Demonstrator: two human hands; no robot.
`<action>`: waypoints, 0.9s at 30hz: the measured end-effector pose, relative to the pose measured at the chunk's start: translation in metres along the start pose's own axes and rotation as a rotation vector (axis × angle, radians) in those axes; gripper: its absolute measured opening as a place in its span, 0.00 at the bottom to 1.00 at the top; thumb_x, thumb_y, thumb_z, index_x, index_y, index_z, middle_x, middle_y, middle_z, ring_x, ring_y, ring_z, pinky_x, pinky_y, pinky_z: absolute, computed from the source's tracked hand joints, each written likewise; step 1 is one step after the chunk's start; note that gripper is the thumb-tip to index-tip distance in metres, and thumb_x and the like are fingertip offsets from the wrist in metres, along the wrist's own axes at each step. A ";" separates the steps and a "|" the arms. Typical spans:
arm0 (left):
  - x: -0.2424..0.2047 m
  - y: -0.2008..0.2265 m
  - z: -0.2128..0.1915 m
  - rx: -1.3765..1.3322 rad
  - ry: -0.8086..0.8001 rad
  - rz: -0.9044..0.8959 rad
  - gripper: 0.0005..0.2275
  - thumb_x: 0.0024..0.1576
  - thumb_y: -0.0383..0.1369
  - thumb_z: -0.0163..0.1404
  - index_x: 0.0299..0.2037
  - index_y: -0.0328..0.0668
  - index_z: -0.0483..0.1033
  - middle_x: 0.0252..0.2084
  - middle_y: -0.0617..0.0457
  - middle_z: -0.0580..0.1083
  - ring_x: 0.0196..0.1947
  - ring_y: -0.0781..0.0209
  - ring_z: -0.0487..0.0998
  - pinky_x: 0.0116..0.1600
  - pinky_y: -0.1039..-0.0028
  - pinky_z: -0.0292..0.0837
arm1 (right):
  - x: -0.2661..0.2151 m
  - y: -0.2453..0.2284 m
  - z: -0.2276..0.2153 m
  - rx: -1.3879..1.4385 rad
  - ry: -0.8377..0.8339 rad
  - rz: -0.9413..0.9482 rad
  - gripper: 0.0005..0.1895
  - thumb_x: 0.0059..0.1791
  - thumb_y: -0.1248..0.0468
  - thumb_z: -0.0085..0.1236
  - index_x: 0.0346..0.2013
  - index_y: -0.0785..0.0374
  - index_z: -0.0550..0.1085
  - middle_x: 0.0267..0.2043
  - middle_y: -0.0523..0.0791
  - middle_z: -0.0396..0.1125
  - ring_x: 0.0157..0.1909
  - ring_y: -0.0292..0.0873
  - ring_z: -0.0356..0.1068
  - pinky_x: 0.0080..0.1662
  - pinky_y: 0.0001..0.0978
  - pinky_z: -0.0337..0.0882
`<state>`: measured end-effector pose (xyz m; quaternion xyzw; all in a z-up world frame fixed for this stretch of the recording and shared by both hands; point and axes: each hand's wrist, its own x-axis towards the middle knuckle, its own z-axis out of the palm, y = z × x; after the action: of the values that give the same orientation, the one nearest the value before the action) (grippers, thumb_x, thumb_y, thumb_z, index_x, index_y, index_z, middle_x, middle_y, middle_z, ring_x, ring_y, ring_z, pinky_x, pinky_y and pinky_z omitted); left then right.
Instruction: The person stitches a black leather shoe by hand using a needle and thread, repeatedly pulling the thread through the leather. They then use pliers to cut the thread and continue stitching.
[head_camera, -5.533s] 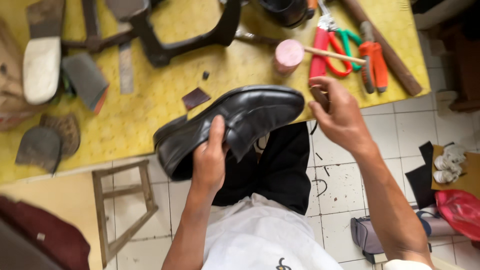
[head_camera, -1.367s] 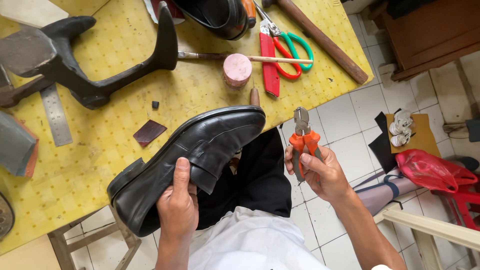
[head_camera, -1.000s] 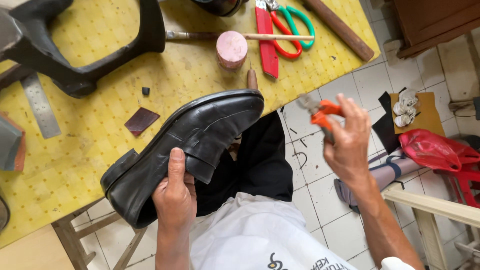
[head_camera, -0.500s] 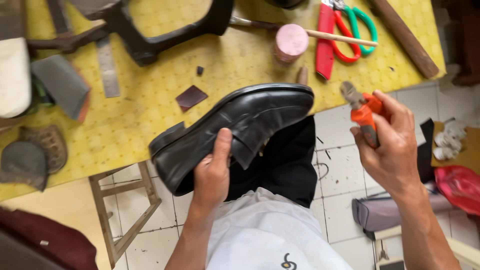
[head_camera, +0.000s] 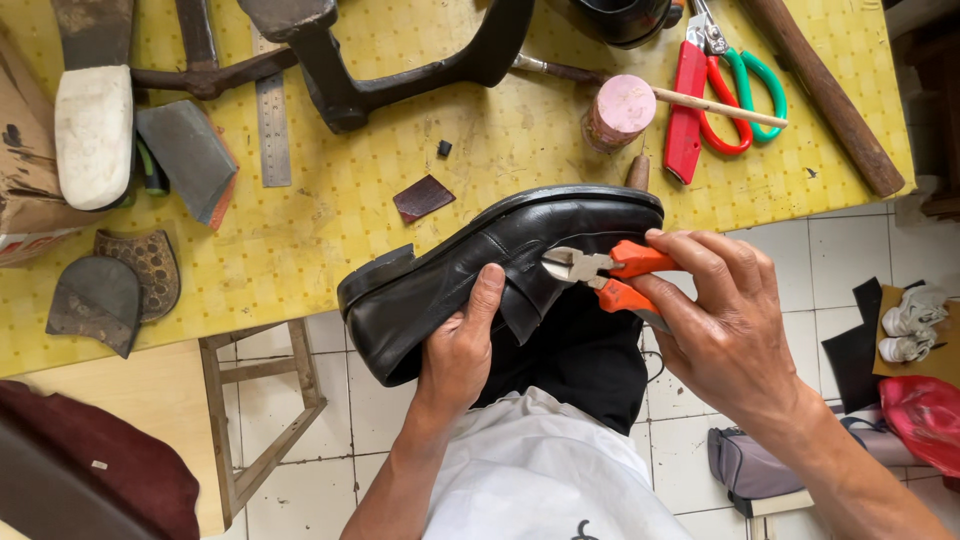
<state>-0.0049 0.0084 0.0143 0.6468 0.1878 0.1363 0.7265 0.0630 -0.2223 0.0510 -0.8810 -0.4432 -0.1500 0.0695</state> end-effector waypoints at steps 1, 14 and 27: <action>0.000 0.002 -0.001 -0.002 0.002 -0.001 0.16 0.62 0.40 0.49 0.52 0.39 0.79 0.58 0.51 0.77 0.64 0.58 0.74 0.77 0.68 0.60 | 0.002 -0.002 -0.001 0.000 -0.002 -0.002 0.10 0.52 0.72 0.56 0.47 0.60 0.76 0.66 0.52 0.64 0.62 0.58 0.65 0.57 0.53 0.63; 0.000 0.003 -0.002 0.048 -0.009 0.004 0.17 0.62 0.42 0.48 0.53 0.40 0.79 0.58 0.50 0.78 0.65 0.55 0.75 0.76 0.66 0.62 | 0.018 -0.006 -0.016 -0.411 -0.066 -0.154 0.09 0.57 0.68 0.60 0.50 0.50 0.78 0.61 0.42 0.65 0.57 0.46 0.66 0.55 0.40 0.65; -0.003 0.015 -0.003 -0.023 -0.209 -0.118 0.23 0.61 0.46 0.47 0.59 0.37 0.76 0.62 0.49 0.75 0.69 0.57 0.71 0.77 0.69 0.57 | -0.055 0.055 0.004 0.287 0.079 0.340 0.11 0.51 0.73 0.65 0.37 0.77 0.69 0.57 0.62 0.62 0.57 0.63 0.67 0.55 0.50 0.69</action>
<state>-0.0080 0.0114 0.0287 0.6370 0.1474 0.0273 0.7562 0.0768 -0.2960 0.0302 -0.9176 -0.3020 -0.1061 0.2356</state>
